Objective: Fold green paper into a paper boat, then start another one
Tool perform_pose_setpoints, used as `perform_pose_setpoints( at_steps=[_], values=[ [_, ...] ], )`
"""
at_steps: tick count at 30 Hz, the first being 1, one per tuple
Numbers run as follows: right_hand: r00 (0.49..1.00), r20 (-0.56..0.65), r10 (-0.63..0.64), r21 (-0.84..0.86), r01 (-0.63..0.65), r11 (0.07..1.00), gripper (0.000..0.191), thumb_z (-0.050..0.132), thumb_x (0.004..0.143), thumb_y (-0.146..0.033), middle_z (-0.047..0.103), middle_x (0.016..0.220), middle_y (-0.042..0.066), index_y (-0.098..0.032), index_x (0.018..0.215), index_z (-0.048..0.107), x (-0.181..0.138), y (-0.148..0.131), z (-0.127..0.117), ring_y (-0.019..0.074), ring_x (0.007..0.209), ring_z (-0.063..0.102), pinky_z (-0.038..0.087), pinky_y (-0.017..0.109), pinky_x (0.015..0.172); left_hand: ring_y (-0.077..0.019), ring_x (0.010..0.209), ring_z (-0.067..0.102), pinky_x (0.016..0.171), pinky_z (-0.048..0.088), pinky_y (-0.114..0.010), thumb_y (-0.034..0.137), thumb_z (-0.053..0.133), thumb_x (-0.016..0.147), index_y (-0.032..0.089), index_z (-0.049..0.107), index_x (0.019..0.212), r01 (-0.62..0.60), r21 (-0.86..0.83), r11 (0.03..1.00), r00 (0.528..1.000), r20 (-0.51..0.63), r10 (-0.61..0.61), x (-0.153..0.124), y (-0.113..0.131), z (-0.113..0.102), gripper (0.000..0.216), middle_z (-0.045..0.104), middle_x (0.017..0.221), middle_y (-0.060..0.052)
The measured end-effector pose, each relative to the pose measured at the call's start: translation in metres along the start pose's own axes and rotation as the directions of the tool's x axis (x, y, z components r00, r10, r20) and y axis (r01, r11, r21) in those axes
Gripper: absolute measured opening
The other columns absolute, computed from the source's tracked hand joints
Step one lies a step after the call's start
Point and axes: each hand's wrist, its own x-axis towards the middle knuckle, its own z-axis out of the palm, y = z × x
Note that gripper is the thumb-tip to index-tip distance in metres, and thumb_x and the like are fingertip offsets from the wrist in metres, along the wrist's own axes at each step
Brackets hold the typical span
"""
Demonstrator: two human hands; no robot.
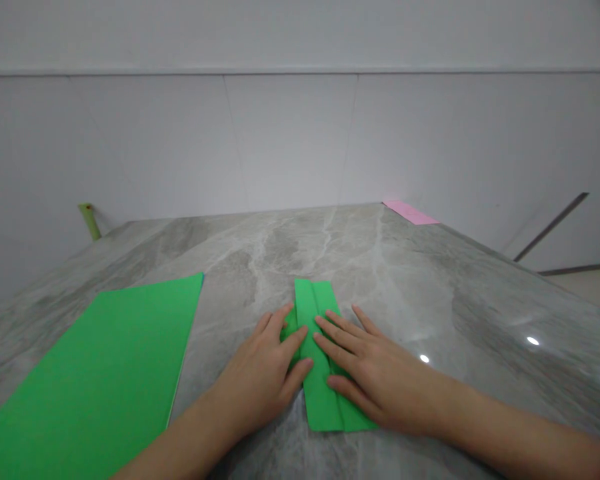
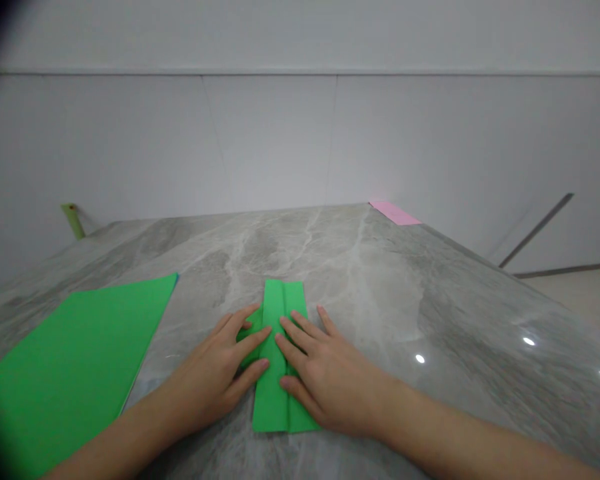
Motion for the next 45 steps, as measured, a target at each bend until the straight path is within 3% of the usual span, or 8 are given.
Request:
perform_pose_setpoints(
  at_steps=[12, 16, 21, 26, 31, 35, 45],
  values=[
    [0.998, 0.037, -0.06, 0.05, 0.058, 0.997, 0.055, 0.042, 0.101, -0.037, 0.033, 0.158, 0.013, -0.016, 0.151, 0.037, -0.001, 0.003, -0.005, 0.0326, 0.148, 0.023, 0.007, 0.066, 0.118, -0.0335, 0.127, 0.05, 0.105, 0.046, -0.054, 0.032, 0.054, 0.096, 0.017, 0.058, 0.134, 0.021, 0.039, 0.999, 1.0, -0.014, -0.02, -0.005, 0.002, -0.001, 0.041, 0.05, 0.14, -0.017],
    [0.998, 0.032, -0.056, 0.053, 0.054, 0.997, 0.057, 0.042, 0.101, -0.038, 0.031, 0.159, 0.013, -0.016, 0.153, 0.034, -0.001, 0.003, -0.005, 0.0335, 0.148, 0.022, 0.009, 0.067, 0.117, -0.0283, 0.117, 0.054, 0.102, 0.048, -0.05, 0.028, 0.051, 0.098, 0.023, 0.057, 0.136, 0.028, -0.074, 0.997, 0.998, -0.05, -0.032, -0.003, 0.001, 0.0, 0.039, 0.057, 0.128, -0.012],
    [0.998, 0.032, -0.047, 0.007, 0.047, 0.999, 0.057, 0.044, 0.101, -0.039, 0.034, 0.158, 0.014, -0.013, 0.151, 0.037, 0.0, 0.003, -0.004, 0.0351, 0.147, 0.026, 0.014, 0.068, 0.117, -0.0221, 0.1, 0.06, 0.093, 0.051, -0.04, 0.023, 0.053, 0.097, 0.02, 0.07, 0.117, 0.063, -0.26, 0.964, 0.99, -0.106, -0.094, 0.011, -0.007, 0.005, 0.027, 0.063, 0.105, -0.008],
    [0.997, -0.077, -0.015, -0.013, 0.014, 1.0, 0.049, 0.055, 0.096, -0.039, 0.053, 0.144, 0.017, -0.015, 0.139, 0.054, 0.0, 0.0, -0.001, 0.0344, 0.136, 0.044, 0.021, 0.065, 0.116, -0.0189, 0.083, 0.064, 0.079, 0.051, -0.033, 0.021, 0.06, 0.094, 0.023, 0.076, 0.108, 0.117, -0.321, 0.94, 0.985, -0.084, -0.152, 0.028, -0.011, 0.01, 0.021, 0.068, 0.089, -0.004],
    [0.989, -0.147, -0.028, 0.024, 0.032, 0.999, 0.038, 0.063, 0.092, -0.037, 0.063, 0.113, 0.013, -0.016, 0.123, 0.067, -0.001, -0.003, -0.005, 0.0297, 0.111, 0.057, 0.036, 0.057, 0.108, -0.0207, 0.087, 0.067, 0.081, 0.051, -0.034, 0.017, 0.059, 0.093, 0.023, 0.076, 0.107, 0.142, -0.32, 0.937, 0.984, -0.061, -0.17, 0.031, -0.011, 0.011, 0.023, 0.074, 0.094, -0.003],
    [0.992, -0.123, 0.019, 0.078, -0.01, 0.997, 0.041, 0.068, 0.088, -0.04, 0.06, 0.108, 0.013, -0.015, 0.12, 0.067, -0.001, -0.003, -0.005, 0.029, 0.105, 0.054, 0.047, 0.05, 0.096, -0.0214, 0.09, 0.068, 0.084, 0.051, -0.034, 0.018, 0.056, 0.094, 0.022, 0.076, 0.107, 0.134, -0.31, 0.941, 0.984, -0.072, -0.164, 0.031, -0.011, 0.013, 0.024, 0.075, 0.097, -0.004],
    [0.995, -0.097, -0.004, 0.006, 0.004, 1.0, 0.043, 0.058, 0.092, -0.041, 0.057, 0.116, 0.017, -0.013, 0.123, 0.064, -0.003, -0.008, -0.007, 0.0323, 0.115, 0.049, 0.041, 0.055, 0.103, -0.0229, 0.092, 0.067, 0.086, 0.051, -0.038, 0.02, 0.055, 0.094, 0.02, 0.071, 0.116, 0.18, -0.239, 0.954, 0.979, -0.051, -0.197, 0.031, -0.006, 0.01, 0.027, 0.073, 0.102, -0.007]
  ],
)
